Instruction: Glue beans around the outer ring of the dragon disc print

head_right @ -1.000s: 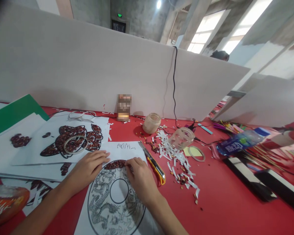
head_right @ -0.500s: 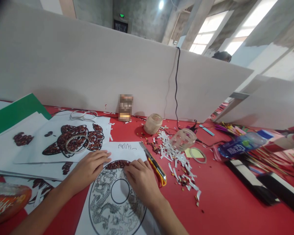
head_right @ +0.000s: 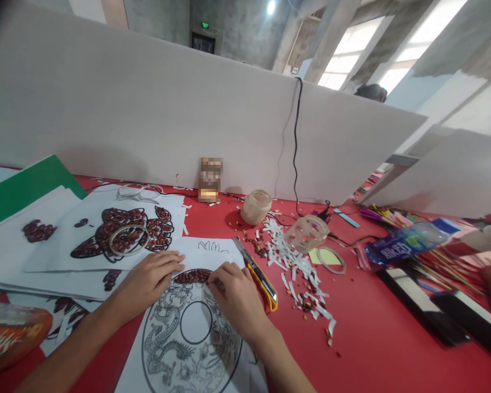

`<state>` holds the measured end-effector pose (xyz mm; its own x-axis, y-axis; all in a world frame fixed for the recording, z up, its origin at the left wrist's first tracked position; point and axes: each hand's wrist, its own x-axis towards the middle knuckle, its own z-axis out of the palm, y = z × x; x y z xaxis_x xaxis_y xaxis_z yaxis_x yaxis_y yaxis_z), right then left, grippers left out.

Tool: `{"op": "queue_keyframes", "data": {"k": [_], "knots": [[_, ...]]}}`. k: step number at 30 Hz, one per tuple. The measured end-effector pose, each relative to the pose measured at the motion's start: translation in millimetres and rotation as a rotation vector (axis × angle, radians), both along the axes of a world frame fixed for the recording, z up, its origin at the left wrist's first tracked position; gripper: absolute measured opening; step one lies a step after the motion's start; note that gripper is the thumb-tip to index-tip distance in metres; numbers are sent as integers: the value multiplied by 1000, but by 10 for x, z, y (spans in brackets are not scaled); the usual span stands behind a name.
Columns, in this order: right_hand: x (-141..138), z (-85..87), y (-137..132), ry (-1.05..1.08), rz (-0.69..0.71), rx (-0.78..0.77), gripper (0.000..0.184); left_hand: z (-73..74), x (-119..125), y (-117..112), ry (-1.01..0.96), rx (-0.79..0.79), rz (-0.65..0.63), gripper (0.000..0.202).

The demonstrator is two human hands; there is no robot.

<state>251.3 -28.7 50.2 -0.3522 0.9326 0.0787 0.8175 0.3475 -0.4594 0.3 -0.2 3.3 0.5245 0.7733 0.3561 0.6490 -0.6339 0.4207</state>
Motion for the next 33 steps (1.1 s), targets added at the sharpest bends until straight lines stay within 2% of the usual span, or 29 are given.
{"op": "queue_keyframes", "data": {"k": [12,22,26,30,33], "knots": [[-78,111,-15,-107,9,-70,14,5,5,-2,-12,-3,0,33],[-127,172,-29,-217,103,-128,11,-13,0,8,-14,12,-7,32],[-104,193,-42,-182,110,-143,15,-1,7,4,-17,22,-8,31],[-38,251,-69,-57,130,-196,15,-10,9,7,-20,23,-4,31],[-16,227,-99,-16,50,-170,12,-18,4,9,-15,17,-14,31]]}}
